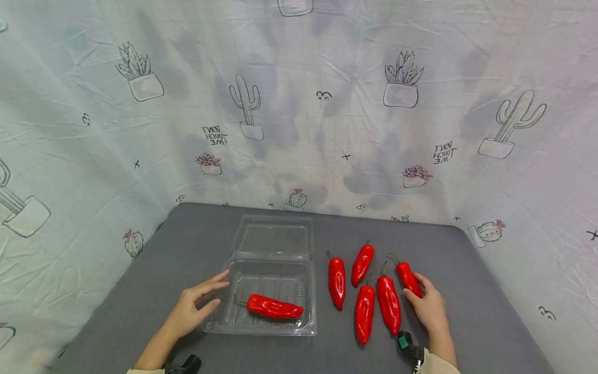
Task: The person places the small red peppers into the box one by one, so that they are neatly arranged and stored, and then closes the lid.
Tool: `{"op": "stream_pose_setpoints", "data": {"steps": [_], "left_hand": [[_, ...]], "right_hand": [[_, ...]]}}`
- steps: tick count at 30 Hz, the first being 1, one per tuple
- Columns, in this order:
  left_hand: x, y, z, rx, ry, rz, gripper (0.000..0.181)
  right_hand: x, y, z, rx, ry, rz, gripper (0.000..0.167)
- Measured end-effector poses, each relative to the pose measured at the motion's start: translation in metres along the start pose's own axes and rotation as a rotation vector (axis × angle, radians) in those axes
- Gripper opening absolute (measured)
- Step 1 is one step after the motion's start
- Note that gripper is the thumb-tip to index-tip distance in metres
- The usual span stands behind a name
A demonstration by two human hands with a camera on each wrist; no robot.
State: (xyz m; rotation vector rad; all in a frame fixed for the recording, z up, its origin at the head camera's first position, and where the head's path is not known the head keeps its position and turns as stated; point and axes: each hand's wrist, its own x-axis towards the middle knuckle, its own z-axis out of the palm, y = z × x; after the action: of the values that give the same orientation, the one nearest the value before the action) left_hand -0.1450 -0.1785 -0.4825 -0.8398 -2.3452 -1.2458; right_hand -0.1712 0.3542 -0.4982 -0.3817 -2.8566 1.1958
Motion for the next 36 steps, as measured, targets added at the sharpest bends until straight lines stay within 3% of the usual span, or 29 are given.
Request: {"op": "stream_pose_setpoints", "data": {"steps": [8,15,23,29,36], "left_hand": [[-0.008,-0.028,0.007,0.003,-0.013,-0.003,0.037],[-0.009,-0.03,0.006,-0.045,-0.044,-0.056,0.035],[-0.01,-0.032,0.006,-0.034,-0.031,-0.032,0.035],[-0.009,-0.025,0.007,0.02,-0.016,-0.019,0.036],[0.001,0.003,-0.002,0.023,-0.025,-0.026,0.035]], "right_hand": [[-0.001,0.001,0.002,-0.031,0.057,-0.019,0.06],[-0.002,0.002,0.001,-0.036,0.083,-0.011,0.058],[-0.002,0.0,0.0,-0.024,0.098,0.006,0.058],[-0.003,-0.003,-0.003,-0.021,0.115,0.003,0.059],[-0.004,-0.008,-0.005,0.008,0.106,0.011,0.061]]}}
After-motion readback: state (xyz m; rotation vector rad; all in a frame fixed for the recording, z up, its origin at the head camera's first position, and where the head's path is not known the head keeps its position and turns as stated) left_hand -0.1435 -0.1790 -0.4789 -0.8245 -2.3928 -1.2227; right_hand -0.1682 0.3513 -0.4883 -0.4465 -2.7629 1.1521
